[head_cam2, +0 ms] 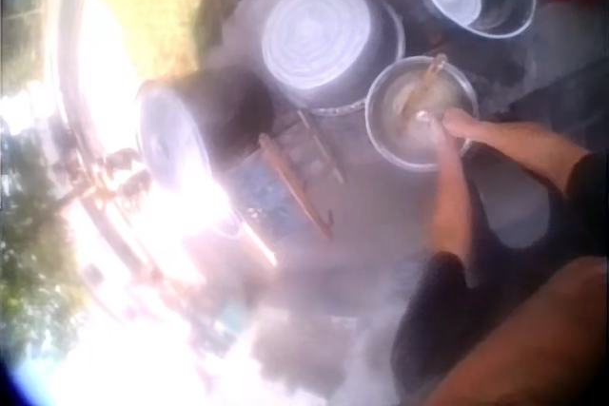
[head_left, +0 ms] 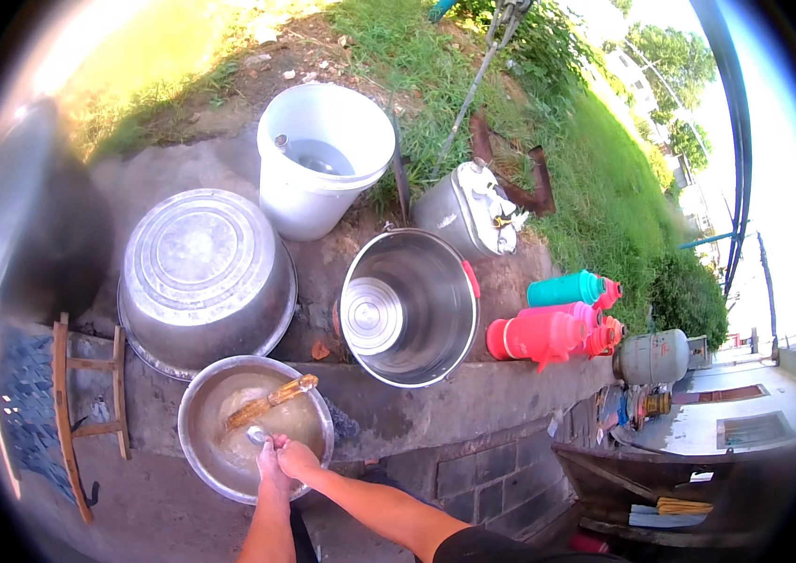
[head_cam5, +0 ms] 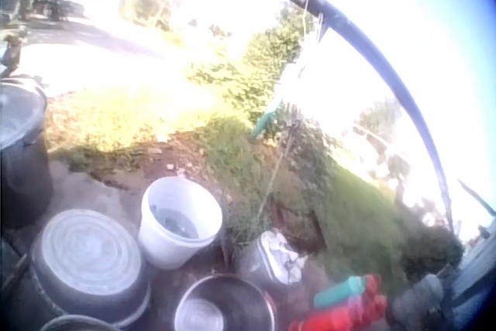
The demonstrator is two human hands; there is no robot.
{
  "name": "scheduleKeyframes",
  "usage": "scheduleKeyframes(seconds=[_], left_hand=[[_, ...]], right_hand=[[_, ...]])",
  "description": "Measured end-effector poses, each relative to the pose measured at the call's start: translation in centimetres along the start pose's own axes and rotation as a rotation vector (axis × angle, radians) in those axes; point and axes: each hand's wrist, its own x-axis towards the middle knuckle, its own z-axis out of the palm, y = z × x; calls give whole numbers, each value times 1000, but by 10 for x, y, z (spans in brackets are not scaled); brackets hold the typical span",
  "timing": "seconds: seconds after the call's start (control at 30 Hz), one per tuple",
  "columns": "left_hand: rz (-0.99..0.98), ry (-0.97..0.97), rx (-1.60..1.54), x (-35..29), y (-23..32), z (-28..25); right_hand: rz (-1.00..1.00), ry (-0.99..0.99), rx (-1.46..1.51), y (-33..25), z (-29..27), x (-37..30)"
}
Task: The person retrieves dough from a refrigerator, places it on a floured table, and then moves outside to wash a wooden utensil and a ladle in a metal basin filled with water. The person scrubs the utensil with their hands and rinses it before placing it in the basin.
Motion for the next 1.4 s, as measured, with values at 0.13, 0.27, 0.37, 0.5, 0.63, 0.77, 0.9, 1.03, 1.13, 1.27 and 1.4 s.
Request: scheduleKeyframes(seconds=[0.13, 0.27, 0.37, 0.5, 0.63, 0.77, 0.9, 1.03, 1.13, 1.27, 1.4], left_hand=[[105, 126, -90, 28, 33, -36], [62, -144, -83, 14, 4, -23], [29, -270, -106, -5, 14, -13], [209, 223, 26, 9, 42, -11], [441, 298, 225, 28, 18, -29], [866, 323, 1062, 74, 46, -98], [633, 277, 906, 35, 36, -62], [165, 108, 99, 8, 28, -36], [-5, -103, -35, -7, 10, -13], [172, 98, -16, 9, 44, -39], [187, 83, -52, -32, 26, 11]], right_hand=[[-5, -37, -10, -16, 4, -11], [-72, 28, -2, -18, -1, -4], [-128, -8, -38, -17, -6, -4], [-91, -48, -54, -17, -4, -15], [-45, -107, -32, -4, 6, -2], [-16, -110, -44, -45, -19, -14], [21, 29, -207, -29, -52, -23], [8, 170, -123, -1, -26, -14], [-177, 158, -250, 50, 29, 9], [-31, -84, 275, -26, 0, -25], [10, -47, 156, -36, -11, -22]])
